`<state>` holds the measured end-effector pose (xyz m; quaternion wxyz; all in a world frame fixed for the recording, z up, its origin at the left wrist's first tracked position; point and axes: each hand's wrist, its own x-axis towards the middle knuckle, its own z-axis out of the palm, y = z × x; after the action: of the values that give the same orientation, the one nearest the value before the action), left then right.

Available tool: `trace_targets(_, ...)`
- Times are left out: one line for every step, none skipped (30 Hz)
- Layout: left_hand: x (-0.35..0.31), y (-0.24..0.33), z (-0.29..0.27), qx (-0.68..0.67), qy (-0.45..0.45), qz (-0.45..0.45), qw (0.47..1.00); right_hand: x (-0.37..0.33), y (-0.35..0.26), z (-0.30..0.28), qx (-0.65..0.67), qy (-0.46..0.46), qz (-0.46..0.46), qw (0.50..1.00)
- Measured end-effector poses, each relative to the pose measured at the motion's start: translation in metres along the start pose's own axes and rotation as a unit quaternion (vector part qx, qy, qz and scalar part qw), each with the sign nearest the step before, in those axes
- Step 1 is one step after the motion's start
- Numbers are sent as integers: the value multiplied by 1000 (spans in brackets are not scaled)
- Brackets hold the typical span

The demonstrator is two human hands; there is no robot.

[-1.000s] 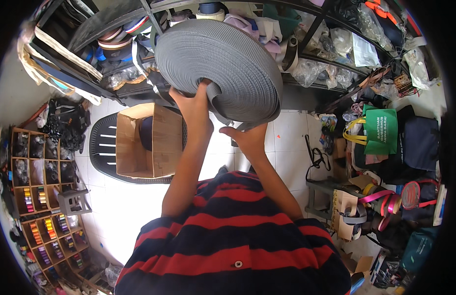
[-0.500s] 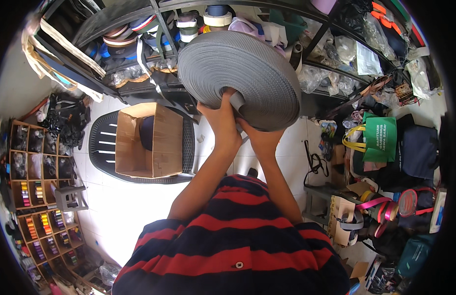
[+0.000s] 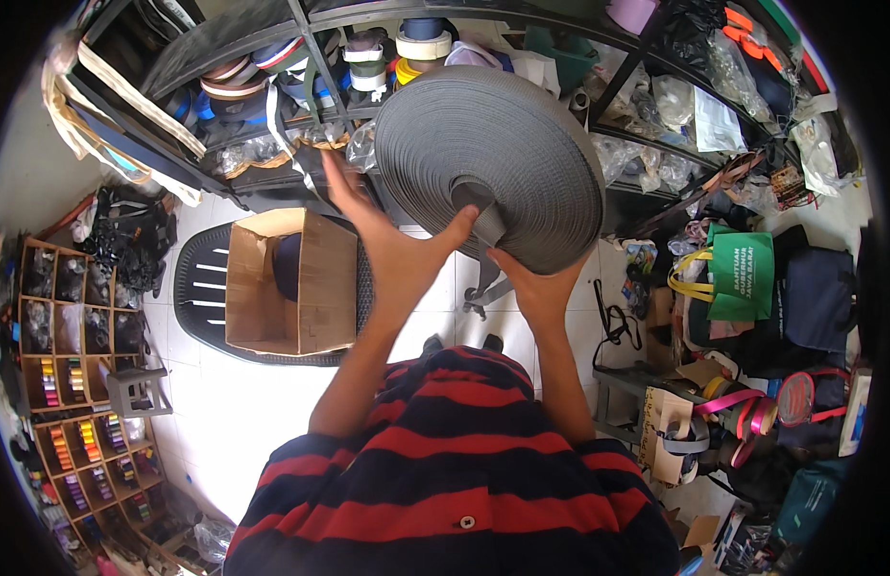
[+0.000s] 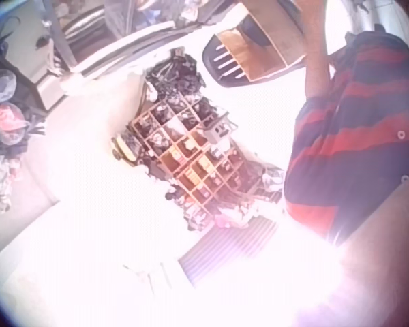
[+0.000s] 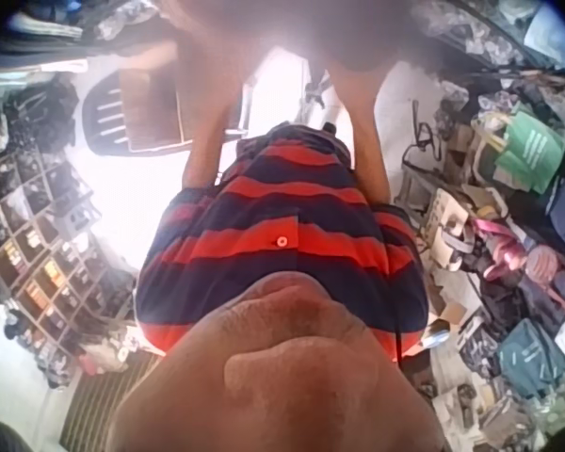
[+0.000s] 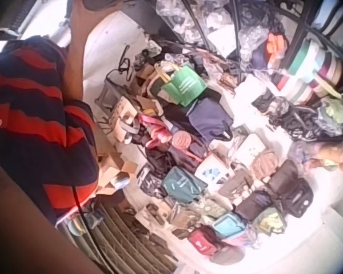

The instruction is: The person holds a large roll of grey textile strap and unwinds a length of it by hand, then winds that length into a smaller separate roll.

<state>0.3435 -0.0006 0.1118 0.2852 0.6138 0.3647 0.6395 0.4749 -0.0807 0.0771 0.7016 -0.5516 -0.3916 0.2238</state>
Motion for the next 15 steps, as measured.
trace_targets(15,10,-8,68,-43,93,992,0,-3,-3,-11,-5,13,1000)
trace_targets(37,26,-16,137,-84,184,970,1,-2,-7,-27,-24,3,999)
trace_targets(53,38,-18,201,-125,272,933,3,-1,-11,-45,-43,-8,998)
trace_targets(63,48,-15,253,-178,334,890,6,0,-16,-64,-61,-21,996)
trace_targets(70,55,-11,302,-229,393,838,8,1,-20,-88,-72,-22,993)
trace_targets(76,59,-9,351,-276,446,775,11,-2,-22,-109,-87,-23,990)
trace_targets(79,58,-4,376,-294,483,734,14,-5,-23,-131,-101,-23,986)
trace_targets(81,56,1,399,-310,517,690,16,-10,-21,-117,-112,-12,987)
trace_targets(83,54,6,420,-326,551,644,21,-16,-20,-103,-123,-2,987)
trace_targets(84,50,9,407,-317,557,651,25,-22,-19,-89,-133,8,987)
trace_targets(86,50,10,393,-307,566,656,29,-24,-19,-117,-146,-31,982)
trace_targets(87,53,11,376,-298,577,661,33,-26,-22,-146,-157,-68,974)
trace_targets(89,54,13,359,-290,587,665,37,-29,-24,-175,-167,-106,965)
trace_targets(90,54,14,359,-299,598,651,42,-34,-24,-187,-192,-102,958)
trace_targets(90,54,16,357,-308,608,639,48,-42,-25,-201,-217,-97,950)
